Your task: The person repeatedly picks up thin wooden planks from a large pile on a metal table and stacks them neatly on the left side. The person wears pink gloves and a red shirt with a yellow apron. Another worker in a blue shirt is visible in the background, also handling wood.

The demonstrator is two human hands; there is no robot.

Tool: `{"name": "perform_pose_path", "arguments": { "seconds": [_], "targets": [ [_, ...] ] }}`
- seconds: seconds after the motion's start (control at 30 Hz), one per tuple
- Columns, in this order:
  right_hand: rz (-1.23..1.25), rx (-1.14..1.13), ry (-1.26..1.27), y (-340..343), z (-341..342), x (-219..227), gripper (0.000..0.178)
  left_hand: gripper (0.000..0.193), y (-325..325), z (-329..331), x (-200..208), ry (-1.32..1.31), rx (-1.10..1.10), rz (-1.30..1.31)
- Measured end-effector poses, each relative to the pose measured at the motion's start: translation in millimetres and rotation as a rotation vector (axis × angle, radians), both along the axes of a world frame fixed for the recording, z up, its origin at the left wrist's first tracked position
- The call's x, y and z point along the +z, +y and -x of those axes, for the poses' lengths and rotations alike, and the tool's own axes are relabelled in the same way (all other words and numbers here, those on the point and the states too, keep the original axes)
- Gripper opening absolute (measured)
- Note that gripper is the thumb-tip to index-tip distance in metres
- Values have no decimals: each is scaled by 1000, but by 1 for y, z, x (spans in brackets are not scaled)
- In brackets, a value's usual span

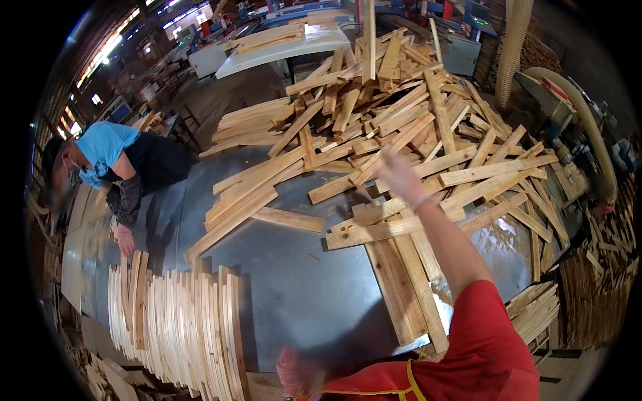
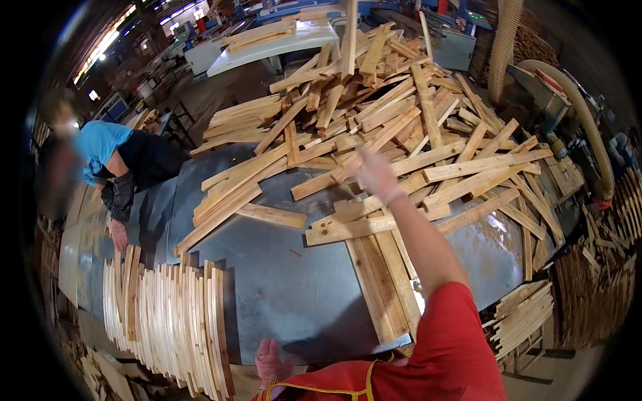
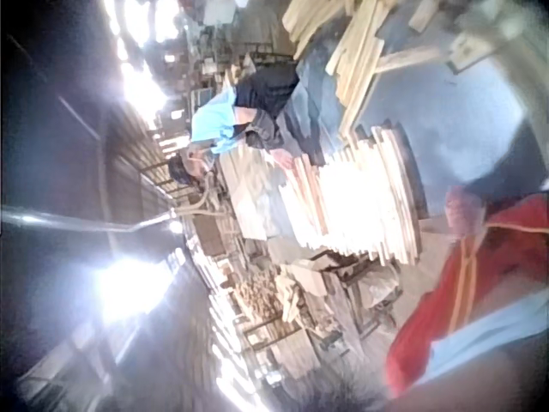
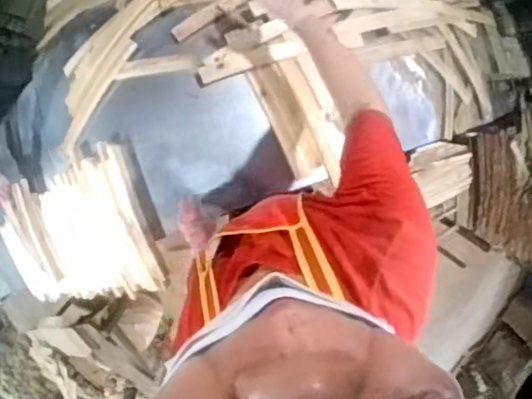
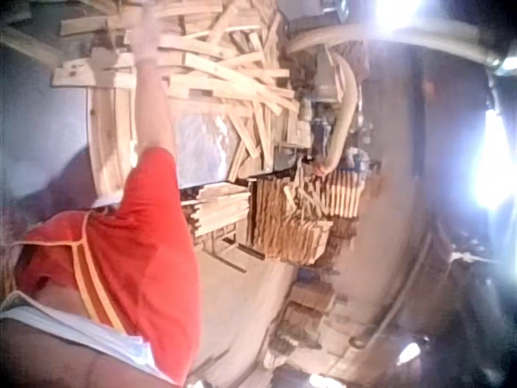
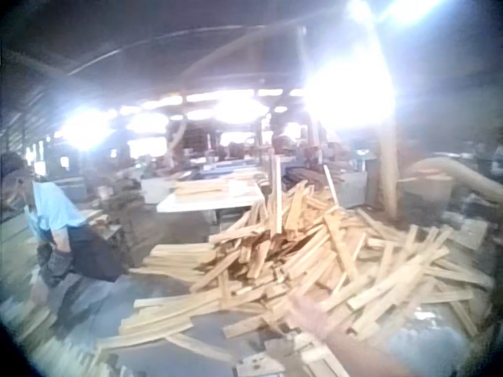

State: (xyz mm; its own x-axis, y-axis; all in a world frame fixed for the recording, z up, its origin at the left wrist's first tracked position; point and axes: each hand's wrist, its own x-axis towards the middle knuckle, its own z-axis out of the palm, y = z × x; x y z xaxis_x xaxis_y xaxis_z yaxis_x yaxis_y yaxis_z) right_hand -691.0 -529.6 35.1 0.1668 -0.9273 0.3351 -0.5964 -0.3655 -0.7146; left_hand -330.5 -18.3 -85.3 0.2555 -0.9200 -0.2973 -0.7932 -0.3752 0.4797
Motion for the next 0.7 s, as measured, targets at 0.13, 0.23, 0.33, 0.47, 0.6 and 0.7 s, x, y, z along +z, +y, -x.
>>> {"name": "perform_pose_path", "arguments": {
  "seconds": [0.13,0.23,0.33,0.47,0.6,0.7],
  "targets": [
    [116,222,790,130,-41,-74,60,73,8,20,36,-180,-132,129],
    [-108,204,863,135,-43,-91,45,74,-8,16,40,-253,-177,185],
    [-85,503,836,191,-83,-78,46,77,-27,18,54,-281,-259,408],
    [179,600,450,318,-138,-71,40,90,-44,23,50,-245,-381,270],
    [-26,248,400,320,-114,-56,23,101,-27,15,24,-328,-354,-166],
    [6,-435,464,301,-12,-85,31,97,-10,-3,18,-290,-303,-287]
  ]
}}
